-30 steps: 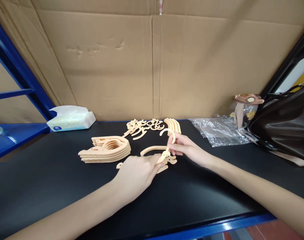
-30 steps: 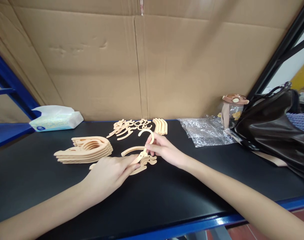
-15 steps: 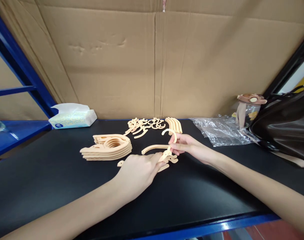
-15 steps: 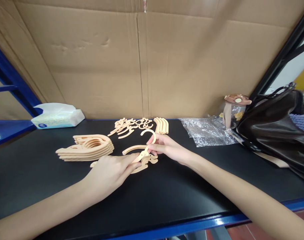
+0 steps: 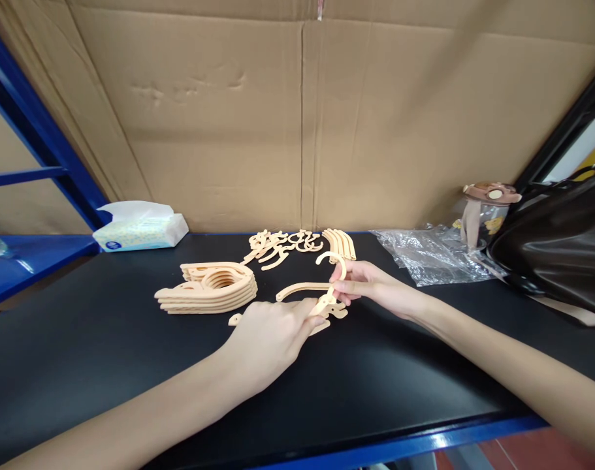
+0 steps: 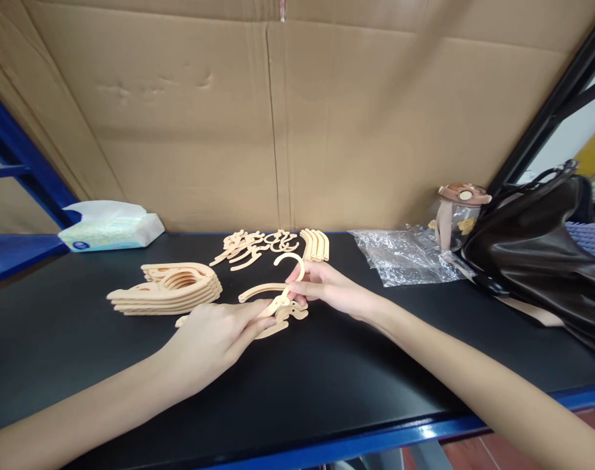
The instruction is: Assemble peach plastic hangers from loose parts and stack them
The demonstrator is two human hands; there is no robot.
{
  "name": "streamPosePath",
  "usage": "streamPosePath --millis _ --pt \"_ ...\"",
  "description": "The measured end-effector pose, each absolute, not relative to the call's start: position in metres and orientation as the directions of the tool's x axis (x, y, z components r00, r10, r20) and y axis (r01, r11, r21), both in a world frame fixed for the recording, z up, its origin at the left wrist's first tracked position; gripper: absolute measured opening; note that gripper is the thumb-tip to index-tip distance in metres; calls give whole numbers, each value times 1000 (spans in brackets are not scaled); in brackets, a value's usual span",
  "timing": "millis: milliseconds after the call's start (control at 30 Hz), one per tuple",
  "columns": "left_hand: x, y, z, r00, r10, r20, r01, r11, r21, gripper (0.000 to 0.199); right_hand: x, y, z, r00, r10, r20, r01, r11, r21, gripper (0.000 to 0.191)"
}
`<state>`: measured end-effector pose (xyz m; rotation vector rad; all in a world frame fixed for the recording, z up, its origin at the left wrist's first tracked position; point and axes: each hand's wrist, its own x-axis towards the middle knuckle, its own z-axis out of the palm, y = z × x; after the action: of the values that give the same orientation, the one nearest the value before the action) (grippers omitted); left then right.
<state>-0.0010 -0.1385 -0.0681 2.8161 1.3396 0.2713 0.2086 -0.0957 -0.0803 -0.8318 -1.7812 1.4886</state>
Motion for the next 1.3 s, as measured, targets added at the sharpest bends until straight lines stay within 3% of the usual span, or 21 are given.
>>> streamPosePath --millis 333,400,567,667,767,900,1100,1300 --pt "-5 -136 -69 575 802 163 782 -597 178 28 206 -97 -82 -592 798 111 71 189 -979 16" --pt "-6 -134 -69 556 821 132 774 -569 278 26 204 -100 -80 -594 794 131 75 217 -973 17" --pt "-6 -127 -66 603 797 -30 550 -388 740 31 199 -105 -77 -592 774 225 167 391 -905 19" --pt "-6 -125 -65 608 788 -101 442 -230 867 27 200 -103 -79 -523 782 338 239 515 -823 26" --pt "-5 -125 -63 601 791 -115 385 -160 909 24 204 -95 -85 -465 763 449 387 632 -672 31" --pt "-6 -122 -64 567 816 -111 362 -125 924 23 209 -82 -96 -588 665 461 505 746 -433 20" --pt "-9 -116 -66 555 828 -79 352 -148 924 25 210 -77 -103 -631 673 386 590 740 -323 16" --pt "-8 -116 -66 530 848 -14 361 -210 909 26 213 -76 -101 -584 716 383 654 694 -300 12"
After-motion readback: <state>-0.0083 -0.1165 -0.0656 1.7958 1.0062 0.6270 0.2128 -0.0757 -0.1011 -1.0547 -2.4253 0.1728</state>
